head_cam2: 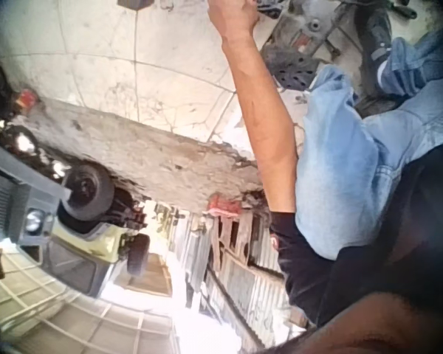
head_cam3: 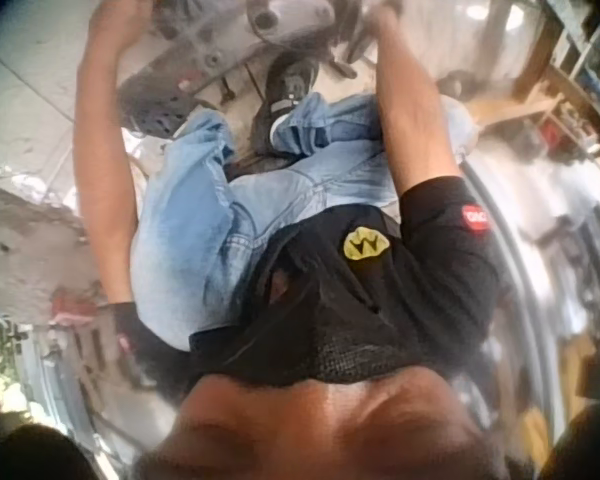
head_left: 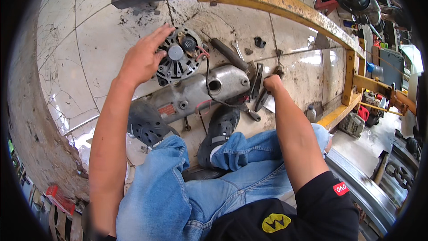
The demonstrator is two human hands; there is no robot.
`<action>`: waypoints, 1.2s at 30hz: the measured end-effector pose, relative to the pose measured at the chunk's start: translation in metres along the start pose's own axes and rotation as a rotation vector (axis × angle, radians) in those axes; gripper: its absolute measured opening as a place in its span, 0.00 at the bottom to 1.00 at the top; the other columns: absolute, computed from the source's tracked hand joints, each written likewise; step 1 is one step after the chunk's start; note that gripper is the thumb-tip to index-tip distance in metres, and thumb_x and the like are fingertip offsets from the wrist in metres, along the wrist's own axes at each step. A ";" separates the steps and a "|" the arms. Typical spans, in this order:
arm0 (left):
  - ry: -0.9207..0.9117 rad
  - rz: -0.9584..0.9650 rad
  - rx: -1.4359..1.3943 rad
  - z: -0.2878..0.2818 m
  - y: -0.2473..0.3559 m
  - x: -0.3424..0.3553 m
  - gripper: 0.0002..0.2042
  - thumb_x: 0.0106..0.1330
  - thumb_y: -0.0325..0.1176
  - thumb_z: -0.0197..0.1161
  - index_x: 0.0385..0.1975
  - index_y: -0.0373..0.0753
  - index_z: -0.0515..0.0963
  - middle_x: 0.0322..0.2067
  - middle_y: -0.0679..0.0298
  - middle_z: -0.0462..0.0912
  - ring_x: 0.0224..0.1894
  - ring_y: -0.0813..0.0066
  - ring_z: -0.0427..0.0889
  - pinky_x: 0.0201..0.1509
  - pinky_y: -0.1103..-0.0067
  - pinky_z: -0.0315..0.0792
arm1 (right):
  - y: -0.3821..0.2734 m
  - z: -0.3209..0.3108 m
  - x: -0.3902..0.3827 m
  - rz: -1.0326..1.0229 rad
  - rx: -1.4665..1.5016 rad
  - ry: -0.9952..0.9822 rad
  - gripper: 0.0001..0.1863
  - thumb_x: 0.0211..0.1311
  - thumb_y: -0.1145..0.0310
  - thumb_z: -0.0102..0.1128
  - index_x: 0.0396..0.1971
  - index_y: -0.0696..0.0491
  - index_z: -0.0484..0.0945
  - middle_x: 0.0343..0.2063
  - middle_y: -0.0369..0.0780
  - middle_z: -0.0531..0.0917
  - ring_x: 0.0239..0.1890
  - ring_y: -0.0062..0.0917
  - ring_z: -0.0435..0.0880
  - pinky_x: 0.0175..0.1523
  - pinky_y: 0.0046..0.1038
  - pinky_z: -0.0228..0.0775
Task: The person sits on the floor and uses a hammer and a metal rod to tap and adjust a circular motor component. They repeatedly strike the component to loosen or align internal parts while holding it steady with the other hand.
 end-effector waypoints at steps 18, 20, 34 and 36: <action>0.283 -0.065 -0.283 0.008 -0.016 -0.022 0.33 0.64 0.24 0.61 0.71 0.44 0.64 0.70 0.48 0.64 0.72 0.52 0.64 0.75 0.68 0.57 | 0.034 0.115 -0.087 -0.005 -0.293 -0.116 0.26 0.56 0.59 0.60 0.52 0.58 0.82 0.54 0.50 0.83 0.60 0.45 0.80 0.64 0.36 0.72; 0.326 -0.087 -0.274 0.011 -0.020 -0.030 0.35 0.64 0.28 0.63 0.72 0.40 0.60 0.70 0.46 0.60 0.72 0.49 0.61 0.76 0.66 0.55 | 0.012 0.091 -0.116 -0.047 -0.362 -0.078 0.25 0.57 0.59 0.61 0.51 0.58 0.83 0.53 0.50 0.84 0.59 0.44 0.81 0.63 0.35 0.73; 0.164 -0.139 -0.055 0.023 0.003 -0.026 0.62 0.38 0.45 0.86 0.72 0.34 0.49 0.72 0.46 0.55 0.73 0.47 0.57 0.76 0.64 0.57 | 0.000 -0.055 -0.120 0.042 -0.763 -0.519 0.12 0.58 0.74 0.53 0.36 0.57 0.85 0.31 0.41 0.89 0.29 0.30 0.88 0.35 0.33 0.80; 0.109 -0.127 -0.019 0.021 -0.001 -0.023 0.62 0.37 0.43 0.86 0.72 0.37 0.50 0.71 0.51 0.56 0.72 0.48 0.59 0.75 0.64 0.60 | -0.039 -0.089 -0.145 -0.106 -0.977 -0.401 0.13 0.58 0.74 0.50 0.37 0.57 0.84 0.32 0.43 0.89 0.29 0.30 0.88 0.35 0.32 0.79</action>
Point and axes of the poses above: each hand's wrist, its own x-axis towards the middle knuckle, its own z-axis out of the palm, y = z × x, the point moved 7 cm from there along x, towards the middle knuckle
